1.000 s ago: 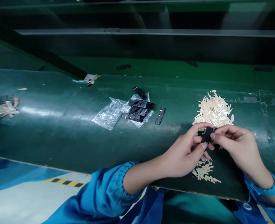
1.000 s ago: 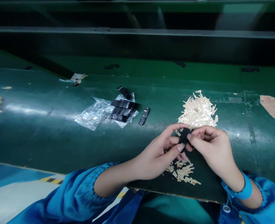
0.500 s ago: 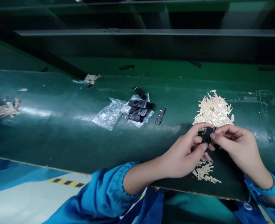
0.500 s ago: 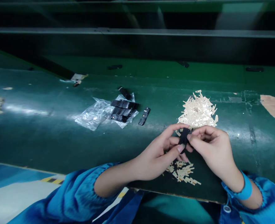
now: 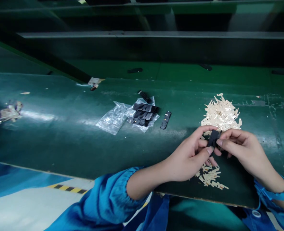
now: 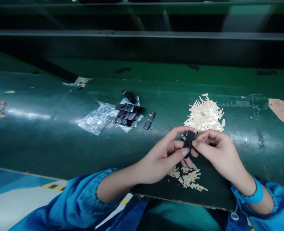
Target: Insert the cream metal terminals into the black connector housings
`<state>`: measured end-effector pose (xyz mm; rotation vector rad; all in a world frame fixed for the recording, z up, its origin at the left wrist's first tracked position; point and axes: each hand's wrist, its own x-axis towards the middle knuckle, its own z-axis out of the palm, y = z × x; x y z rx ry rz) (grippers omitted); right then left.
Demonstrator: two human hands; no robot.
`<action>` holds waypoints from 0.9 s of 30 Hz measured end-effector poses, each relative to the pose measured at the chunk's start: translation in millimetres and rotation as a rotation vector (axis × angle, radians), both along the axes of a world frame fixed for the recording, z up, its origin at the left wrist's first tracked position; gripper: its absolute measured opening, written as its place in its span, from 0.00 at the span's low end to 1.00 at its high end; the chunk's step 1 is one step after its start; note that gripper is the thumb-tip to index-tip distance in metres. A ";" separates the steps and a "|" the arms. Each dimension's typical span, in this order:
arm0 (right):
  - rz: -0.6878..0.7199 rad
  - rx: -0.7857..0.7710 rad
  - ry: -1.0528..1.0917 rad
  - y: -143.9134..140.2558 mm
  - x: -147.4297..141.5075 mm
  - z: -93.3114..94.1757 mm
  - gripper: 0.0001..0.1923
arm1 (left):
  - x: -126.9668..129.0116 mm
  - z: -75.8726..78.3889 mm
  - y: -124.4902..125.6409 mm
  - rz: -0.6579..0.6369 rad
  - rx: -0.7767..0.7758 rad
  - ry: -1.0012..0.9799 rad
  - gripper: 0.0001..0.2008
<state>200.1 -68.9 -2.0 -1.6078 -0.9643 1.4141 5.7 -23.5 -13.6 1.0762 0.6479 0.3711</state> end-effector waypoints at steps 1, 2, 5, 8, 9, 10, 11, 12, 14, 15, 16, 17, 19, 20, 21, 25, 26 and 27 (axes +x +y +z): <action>0.013 -0.010 0.019 0.2 -0.2 0.3 0.08 | 0.2 0.1 -0.1 -0.001 0.000 -0.001 0.23; 0.021 -0.015 0.032 0.3 -0.5 0.3 0.08 | 0.4 0.1 -0.2 -0.001 -0.001 -0.002 0.23; 0.029 -0.013 0.056 0.3 -0.8 -0.2 0.09 | 0.7 0.3 0.0 -0.002 -0.001 -0.003 0.22; 0.029 -0.010 0.067 -0.2 -0.3 -1.0 0.09 | 0.3 0.4 0.5 -0.009 -0.006 0.005 0.23; 0.029 -0.012 0.069 -0.4 0.0 -1.2 0.10 | 0.2 0.4 0.6 -0.012 -0.007 0.009 0.23; 0.029 -0.013 0.068 -0.6 0.2 -1.3 0.10 | 0.2 0.4 0.8 -0.015 -0.009 0.011 0.24; 0.029 -0.014 0.063 -0.7 0.4 -1.4 0.10 | 0.2 0.4 0.8 -0.019 -0.012 0.014 0.24; 0.028 -0.014 0.055 -0.8 0.5 -1.4 0.10 | 0.2 0.4 0.8 -0.022 -0.015 0.015 0.24; 0.022 -0.014 0.035 -0.8 0.5 -1.3 0.10 | 0.4 0.1 0.8 -0.022 -0.022 0.009 0.24; 0.018 -0.014 0.024 -0.7 0.3 -1.2 0.10 | 0.4 -0.1 0.7 -0.021 -0.026 0.003 0.24; 0.015 -0.015 0.013 -0.6 0.0 -1.0 0.10 | 0.4 -0.2 0.7 -0.020 -0.029 -0.002 0.24; 0.012 -0.015 0.003 -0.5 -0.3 -0.8 0.11 | 0.3 -0.4 0.6 -0.019 -0.030 -0.006 0.24; 0.009 -0.009 -0.013 -0.3 -1.2 -0.3 0.11 | -0.1 -0.4 0.6 -0.020 -0.032 -0.011 0.24; 0.007 -0.005 -0.016 -0.3 -1.8 0.0 0.11 | -0.3 -0.4 0.6 -0.022 -0.033 -0.010 0.24; 0.003 -0.001 -0.015 -0.3 -2.3 0.2 0.11 | -0.4 -0.2 0.7 -0.022 -0.032 -0.009 0.24; -0.016 0.004 0.007 -1.3 -3.6 0.3 0.09 | -0.6 0.3 0.8 -0.024 -0.034 0.002 0.24; -0.015 0.006 0.010 -1.8 -3.7 0.1 0.09 | -0.5 0.5 0.7 -0.024 -0.033 0.005 0.24; -0.013 0.007 0.010 -2.3 -3.9 -0.2 0.09 | -0.4 0.6 0.5 -0.022 -0.030 0.005 0.24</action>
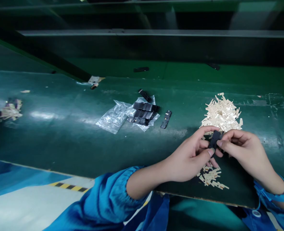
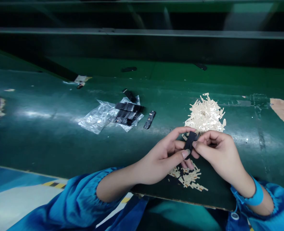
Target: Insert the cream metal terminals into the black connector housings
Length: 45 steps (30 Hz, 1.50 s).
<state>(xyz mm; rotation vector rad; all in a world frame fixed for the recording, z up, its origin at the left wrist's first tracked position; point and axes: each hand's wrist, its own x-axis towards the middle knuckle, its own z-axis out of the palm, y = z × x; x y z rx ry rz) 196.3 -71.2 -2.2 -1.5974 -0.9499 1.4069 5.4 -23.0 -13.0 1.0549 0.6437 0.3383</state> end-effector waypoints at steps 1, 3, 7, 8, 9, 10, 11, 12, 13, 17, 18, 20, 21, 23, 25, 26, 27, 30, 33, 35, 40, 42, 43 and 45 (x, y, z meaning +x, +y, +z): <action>0.004 0.000 -0.001 -0.5 -0.2 -0.3 0.09 | 0.1 0.2 -0.3 0.002 0.004 -0.001 0.24; 0.008 0.001 -0.012 -1.4 -1.1 -1.1 0.09 | 0.6 0.6 -0.8 0.010 0.014 -0.002 0.24; -0.040 0.021 -0.101 -2.3 -4.0 -4.1 0.09 | 1.8 1.5 -0.4 0.020 0.036 -0.004 0.25; -0.049 0.028 -0.125 -2.3 -4.4 -4.9 0.09 | 1.9 1.7 -0.1 0.020 0.042 -0.006 0.25; -0.048 0.034 -0.138 -2.1 -4.5 -5.6 0.10 | 1.9 1.7 0.3 0.019 0.048 -0.009 0.25; -0.037 0.038 -0.134 -1.8 -4.2 -6.0 0.10 | 1.8 1.6 0.6 0.019 0.053 -0.012 0.25; -0.019 0.039 -0.116 -1.4 -3.6 -6.1 0.10 | 1.4 1.4 0.8 0.019 0.058 -0.014 0.25; 0.004 0.038 -0.087 -1.0 -2.6 -5.8 0.10 | 1.1 1.0 0.8 0.018 0.059 -0.016 0.25; 0.029 0.037 -0.051 -0.5 -1.4 -5.2 0.09 | 0.6 0.4 0.7 0.016 0.059 -0.020 0.25; 0.076 0.052 0.015 0.4 4.0 -2.2 0.08 | -0.7 -2.5 -0.8 0.001 0.053 -0.032 0.25; 0.073 0.058 0.004 0.3 5.2 -1.9 0.07 | -0.9 -3.0 -1.2 -0.003 0.051 -0.032 0.25; 0.058 0.068 -0.028 -0.1 7.1 -1.8 0.06 | -1.4 -3.3 -1.8 -0.009 0.041 -0.035 0.25; 0.053 0.073 -0.043 -0.4 7.7 -2.0 0.06 | -1.8 -3.3 -1.8 -0.010 0.037 -0.040 0.25; 0.049 0.089 -0.071 -0.9 8.2 -2.1 0.08 | -2.8 -2.9 -1.7 -0.018 0.034 -0.046 0.25; 0.045 0.106 -0.096 -1.1 8.0 -1.9 0.11 | -3.9 -2.8 -1.3 -0.033 0.037 -0.046 0.26; 0.043 0.113 -0.106 -1.0 7.8 -1.6 0.13 | -4.5 -2.8 -1.0 -0.038 0.039 -0.045 0.26; 0.038 0.118 -0.113 -0.9 7.6 -1.3 0.14 | -4.9 -3.0 -0.8 -0.039 0.039 -0.047 0.26; 0.028 0.129 -0.125 -0.3 7.5 -0.9 0.15 | -5.5 -3.6 -0.4 -0.030 0.016 -0.067 0.26; 0.037 0.135 -0.114 0.2 8.7 -1.5 0.12 | -5.2 -4.3 0.0 -0.025 -0.031 -0.088 0.27; 0.043 0.133 -0.105 0.2 9.6 -2.4 0.11 | -4.7 -4.8 0.4 -0.023 -0.049 -0.093 0.27; 0.027 0.170 -0.109 -2.8 8.9 -5.4 0.12 | -2.3 -6.5 1.5 -0.027 -0.070 -0.098 0.28; 0.028 0.217 -0.114 -4.5 7.2 -7.6 0.10 | -1.3 -7.4 2.0 0.011 -0.038 -0.086 0.27; 0.033 0.245 -0.125 -5.1 6.3 -9.1 0.09 | -1.0 -7.9 2.5 0.040 -0.030 -0.086 0.26; 0.050 0.292 -0.166 -5.5 5.3 -12.7 0.08 | -0.6 -9.0 4.2 0.081 -0.074 -0.104 0.25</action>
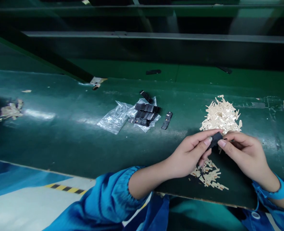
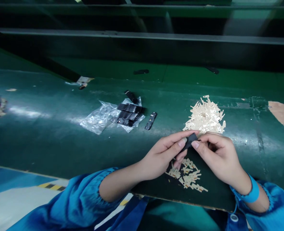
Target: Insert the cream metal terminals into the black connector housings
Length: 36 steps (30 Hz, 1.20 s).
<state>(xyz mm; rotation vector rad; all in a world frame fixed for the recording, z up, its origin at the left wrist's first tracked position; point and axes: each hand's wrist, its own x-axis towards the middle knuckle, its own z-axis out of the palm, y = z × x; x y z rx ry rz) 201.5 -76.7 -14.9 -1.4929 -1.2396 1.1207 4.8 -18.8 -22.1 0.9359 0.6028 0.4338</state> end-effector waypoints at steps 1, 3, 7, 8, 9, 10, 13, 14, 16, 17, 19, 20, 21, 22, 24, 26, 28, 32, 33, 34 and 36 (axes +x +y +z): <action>0.008 0.015 -0.026 0.2 -0.2 -1.9 0.08 | 0.1 -0.6 1.1 0.004 -0.051 -0.018 0.25; 0.032 0.027 -0.065 1.0 -0.1 -5.1 0.10 | 0.2 -1.5 3.1 -0.009 -0.152 -0.055 0.25; 0.109 0.031 -0.078 1.8 -1.6 -7.4 0.13 | 1.0 -1.0 3.0 0.005 -0.125 -0.068 0.26; 0.118 0.039 -0.089 1.7 -2.3 -7.6 0.15 | 1.2 -0.5 2.2 0.010 -0.100 -0.061 0.27; 0.123 0.048 -0.107 1.7 -2.9 -8.0 0.17 | 1.3 0.0 1.5 0.010 -0.081 -0.053 0.27; 0.125 0.055 -0.128 1.8 -3.3 -8.5 0.18 | 1.3 0.3 1.2 0.006 -0.072 -0.044 0.27; 0.146 0.059 -0.165 2.6 -1.8 -11.1 0.20 | 0.6 -0.1 3.3 -0.017 -0.099 -0.019 0.27; 0.155 0.057 -0.171 3.0 -0.5 -11.8 0.19 | 0.2 -0.6 5.1 -0.038 -0.123 -0.015 0.26; 0.150 0.069 -0.194 3.6 2.7 -11.9 0.17 | -0.6 -1.5 9.6 -0.091 -0.187 -0.025 0.25; 0.131 0.087 -0.216 3.6 4.3 -11.2 0.15 | -1.1 -1.8 12.0 -0.114 -0.225 -0.036 0.24; 0.059 0.135 -0.283 3.1 6.9 -8.9 0.11 | -1.9 -1.8 15.9 -0.132 -0.285 -0.066 0.21; 0.016 0.158 -0.314 2.6 7.7 -7.6 0.09 | -2.3 -1.5 17.3 -0.124 -0.301 -0.085 0.19; -0.020 0.172 -0.331 1.8 8.2 -6.4 0.08 | -2.6 -1.2 18.3 -0.114 -0.310 -0.104 0.17; -0.042 0.181 -0.328 0.9 8.3 -5.3 0.07 | -2.8 -0.8 18.9 -0.107 -0.313 -0.122 0.15; -0.046 0.189 -0.271 -1.0 7.7 -3.5 0.05 | -3.1 -0.3 19.3 -0.103 -0.310 -0.154 0.13; -0.036 0.199 -0.189 -2.5 6.7 -1.8 0.05 | -3.3 -0.3 19.3 -0.109 -0.309 -0.160 0.13; -0.038 0.206 -0.134 -3.2 5.7 0.2 0.03 | -3.6 -0.6 19.2 -0.120 -0.304 -0.154 0.14; -0.043 0.198 -0.108 -2.8 5.5 3.6 0.04 | -4.5 -0.3 19.5 -0.150 -0.288 -0.139 0.14; -0.040 0.196 -0.113 -2.7 5.8 3.9 0.04 | -4.7 0.0 19.5 -0.156 -0.286 -0.137 0.14; -0.039 0.194 -0.119 -2.7 6.1 4.0 0.04 | -4.9 0.4 19.6 -0.161 -0.287 -0.136 0.14; -0.039 0.195 -0.133 -3.1 6.6 3.8 0.05 | -5.1 1.2 19.4 -0.171 -0.292 -0.139 0.14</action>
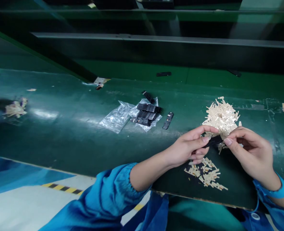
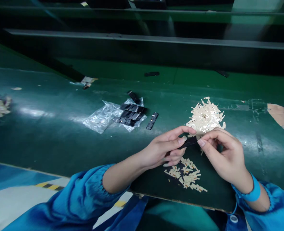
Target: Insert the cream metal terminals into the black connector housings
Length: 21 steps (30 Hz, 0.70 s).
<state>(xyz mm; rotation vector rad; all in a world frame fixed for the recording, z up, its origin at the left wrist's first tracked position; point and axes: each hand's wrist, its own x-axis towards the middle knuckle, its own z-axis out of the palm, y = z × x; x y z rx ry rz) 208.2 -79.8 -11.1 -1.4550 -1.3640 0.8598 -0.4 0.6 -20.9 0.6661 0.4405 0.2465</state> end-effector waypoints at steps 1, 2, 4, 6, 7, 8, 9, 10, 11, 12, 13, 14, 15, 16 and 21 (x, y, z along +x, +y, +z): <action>-0.003 0.002 -0.005 -0.4 0.0 -0.2 0.05 | 0.0 0.3 -0.2 -0.001 -0.001 -0.001 0.14; -0.003 0.003 -0.009 -0.8 -0.1 -0.3 0.05 | 0.2 0.6 -0.4 -0.001 -0.001 0.001 0.14; -0.005 -0.001 -0.011 -1.4 -1.0 -0.4 0.05 | 0.6 0.8 -1.1 0.000 0.001 0.005 0.14; -0.002 -0.010 -0.001 -1.2 -2.0 -0.3 0.06 | 0.9 0.5 -1.4 -0.008 0.003 -0.001 0.15; 0.002 -0.020 0.015 -0.6 -2.1 -0.2 0.06 | 0.8 0.2 -1.1 -0.014 0.005 -0.007 0.15; 0.007 -0.039 0.042 0.4 -1.9 0.1 0.06 | 0.2 0.1 -0.5 -0.020 0.011 -0.014 0.15; 0.009 -0.069 0.082 1.8 -1.0 0.4 0.07 | -0.7 0.2 0.7 -0.029 0.020 -0.018 0.16; 0.013 -0.108 0.132 3.6 0.5 0.9 0.09 | -2.0 0.6 2.4 -0.047 0.033 -0.020 0.17; 0.034 -0.164 0.189 5.6 2.6 1.5 0.12 | -3.7 1.5 4.6 -0.074 0.053 -0.020 0.18; 0.087 -0.239 0.248 7.6 5.2 2.2 0.14 | -5.5 2.8 7.2 -0.119 0.081 -0.020 0.20; 0.176 -0.328 0.301 9.6 7.8 3.1 0.16 | -7.4 4.5 9.8 -0.178 0.117 -0.020 0.22; 0.298 -0.420 0.342 11.3 10.2 4.0 0.17 | -9.0 6.5 12.3 -0.239 0.162 -0.018 0.23; 0.432 -0.504 0.369 12.6 12.0 5.0 0.17 | -10.3 8.6 14.4 -0.289 0.216 -0.010 0.24; 0.550 -0.571 0.381 13.6 13.0 6.1 0.17 | -11.1 10.6 15.8 -0.326 0.276 0.002 0.25; 0.598 -0.626 0.300 15.8 9.9 10.9 0.16 | -9.2 14.4 13.8 -0.305 0.546 0.130 0.25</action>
